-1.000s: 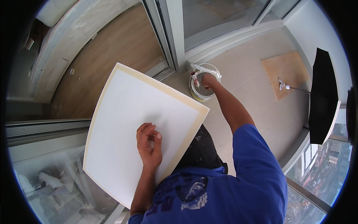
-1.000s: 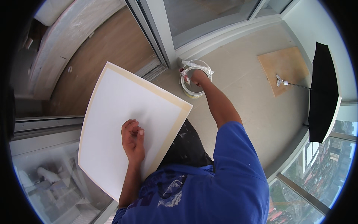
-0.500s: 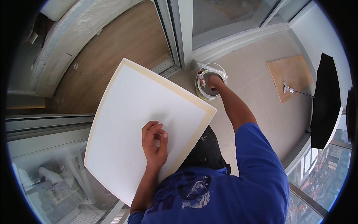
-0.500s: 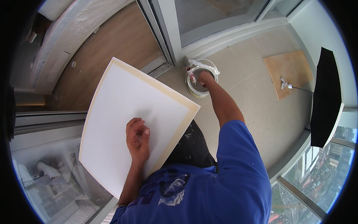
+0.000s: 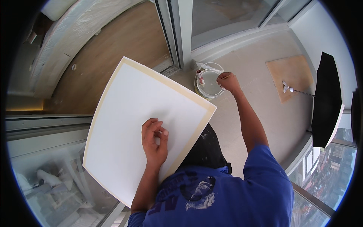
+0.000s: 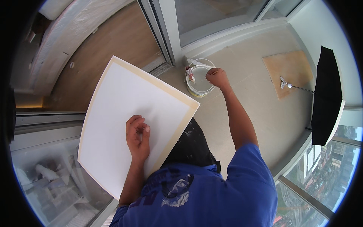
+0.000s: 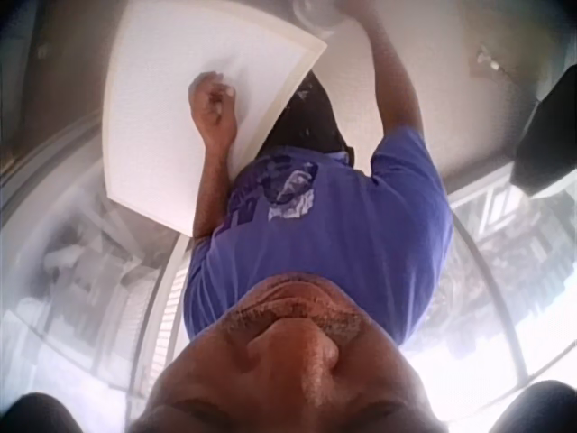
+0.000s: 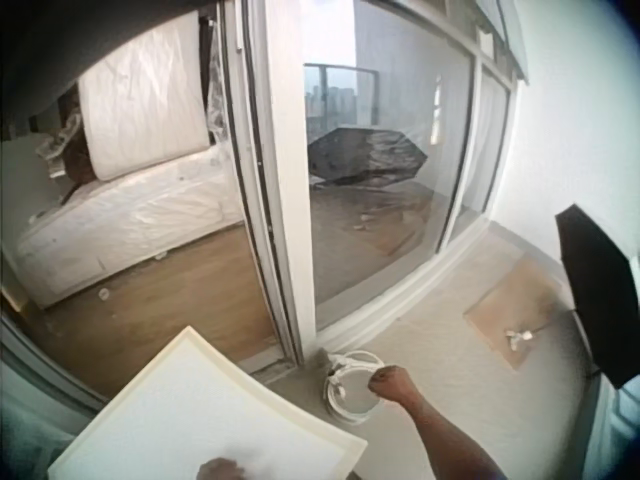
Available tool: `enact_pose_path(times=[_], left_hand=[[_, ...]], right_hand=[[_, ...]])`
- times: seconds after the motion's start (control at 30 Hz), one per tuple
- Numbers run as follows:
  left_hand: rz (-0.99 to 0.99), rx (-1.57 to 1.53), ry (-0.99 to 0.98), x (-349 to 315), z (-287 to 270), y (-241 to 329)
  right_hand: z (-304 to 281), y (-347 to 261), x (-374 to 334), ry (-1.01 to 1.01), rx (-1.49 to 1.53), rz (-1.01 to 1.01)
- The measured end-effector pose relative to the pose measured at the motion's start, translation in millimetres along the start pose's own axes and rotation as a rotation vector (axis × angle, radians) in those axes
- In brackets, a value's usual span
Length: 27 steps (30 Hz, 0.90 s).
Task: The person paints the edges and surface of a white board using a brush and white paint from a bucket. They dip the brush into the paint and apply it to the board, rotating the board by hand to reach different sides.
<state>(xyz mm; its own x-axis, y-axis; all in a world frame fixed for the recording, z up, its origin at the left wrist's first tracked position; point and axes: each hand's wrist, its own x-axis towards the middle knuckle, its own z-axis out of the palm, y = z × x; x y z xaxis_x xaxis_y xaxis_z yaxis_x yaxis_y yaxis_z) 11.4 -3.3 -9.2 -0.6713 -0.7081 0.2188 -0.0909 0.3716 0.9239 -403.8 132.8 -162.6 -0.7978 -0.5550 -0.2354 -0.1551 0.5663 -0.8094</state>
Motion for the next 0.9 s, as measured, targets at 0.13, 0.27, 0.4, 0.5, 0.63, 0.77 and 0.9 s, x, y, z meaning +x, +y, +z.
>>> enact_pose_path(times=[0.13, 0.27, 0.4, 0.5, 0.63, 0.77, 0.9], left_hand=[[0.020, -0.003, -0.021, 0.4, -1.1, -0.6], [0.026, -0.030, -0.023, -0.1, -0.4, -3.0], [0.024, -0.039, -0.016, -2.6, 0.6, -1.3], [0.030, -0.030, -0.013, -3.2, 2.2, 1.4], [0.046, -0.045, 0.008, -5.2, 2.1, -0.8], [0.034, -0.043, 0.025, -4.0, -1.7, -0.5], [0.064, -0.001, 0.021, -5.8, -6.4, -6.7]], right_hand=[[-20.8, 8.7, -45.2, 0.049, -0.014, -0.043], [-21.0, 23.4, -71.7, 0.055, -0.075, -0.087], [-21.3, 25.5, -87.1, 0.056, -0.147, -0.117], [-23.1, 30.1, -89.8, 0.090, -0.180, -0.171], [-24.2, 33.5, -87.0, 0.113, -0.139, -0.198], [-14.9, 29.4, -84.9, 0.145, 0.168, -0.027], [5.9, 49.0, -77.0, 0.186, 0.342, 0.123]])
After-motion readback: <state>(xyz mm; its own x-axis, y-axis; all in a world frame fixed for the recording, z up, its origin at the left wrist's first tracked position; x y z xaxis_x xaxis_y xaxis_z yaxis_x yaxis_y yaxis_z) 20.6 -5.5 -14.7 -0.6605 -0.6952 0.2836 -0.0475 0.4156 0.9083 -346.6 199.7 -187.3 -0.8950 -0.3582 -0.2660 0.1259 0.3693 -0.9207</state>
